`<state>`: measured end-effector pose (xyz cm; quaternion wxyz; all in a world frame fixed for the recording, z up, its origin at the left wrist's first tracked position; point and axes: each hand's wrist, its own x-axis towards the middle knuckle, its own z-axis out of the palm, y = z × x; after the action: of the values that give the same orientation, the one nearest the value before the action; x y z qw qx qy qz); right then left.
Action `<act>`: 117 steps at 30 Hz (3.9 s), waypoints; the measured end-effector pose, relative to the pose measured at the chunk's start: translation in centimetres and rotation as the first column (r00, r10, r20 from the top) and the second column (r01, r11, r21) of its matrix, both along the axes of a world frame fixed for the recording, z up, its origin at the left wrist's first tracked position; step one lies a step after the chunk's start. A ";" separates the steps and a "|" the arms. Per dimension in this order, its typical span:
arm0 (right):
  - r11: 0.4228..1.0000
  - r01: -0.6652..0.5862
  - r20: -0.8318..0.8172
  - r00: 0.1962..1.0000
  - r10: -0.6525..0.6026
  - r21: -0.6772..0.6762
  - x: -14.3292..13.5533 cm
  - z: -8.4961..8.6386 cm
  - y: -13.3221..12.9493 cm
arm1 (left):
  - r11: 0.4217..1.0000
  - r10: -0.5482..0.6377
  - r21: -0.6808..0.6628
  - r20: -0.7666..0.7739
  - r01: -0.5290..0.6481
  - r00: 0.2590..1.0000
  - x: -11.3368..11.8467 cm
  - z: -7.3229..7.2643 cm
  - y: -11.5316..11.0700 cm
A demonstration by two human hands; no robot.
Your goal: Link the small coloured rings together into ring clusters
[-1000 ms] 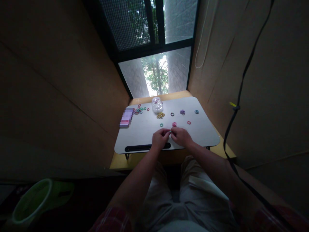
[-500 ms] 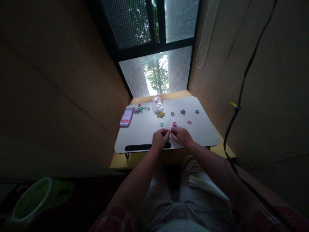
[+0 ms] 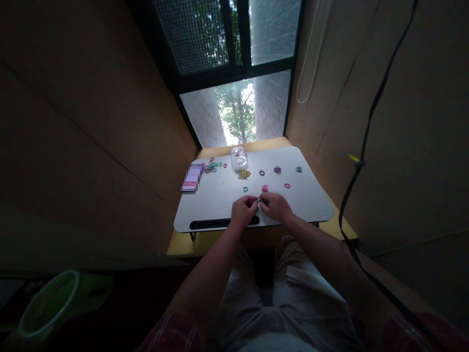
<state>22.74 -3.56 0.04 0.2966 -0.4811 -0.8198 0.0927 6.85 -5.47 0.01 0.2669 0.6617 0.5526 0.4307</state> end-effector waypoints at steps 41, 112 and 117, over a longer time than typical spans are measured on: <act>0.998 -0.036 -0.126 0.992 0.029 -0.052 0.1 0.4 -0.4 | 0.999 0.041 0.023 0.086 -0.043 0.995 0.0 -0.1 0.2; 0.991 0.103 -0.100 0.989 -0.112 -0.086 -0.1 -0.2 0.9 | 0.998 -0.047 -0.038 0.003 0.047 0.999 0.0 0.0 0.5; 0.991 0.087 -0.051 0.994 -0.092 -0.097 -0.1 -0.3 0.7 | 0.996 -0.073 -0.049 -0.014 0.072 0.997 -0.1 0.0 0.2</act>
<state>22.69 -2.83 -0.22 0.2997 -0.5283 -0.7834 0.1314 6.78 -5.25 0.03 0.2939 0.6782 0.5405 0.4020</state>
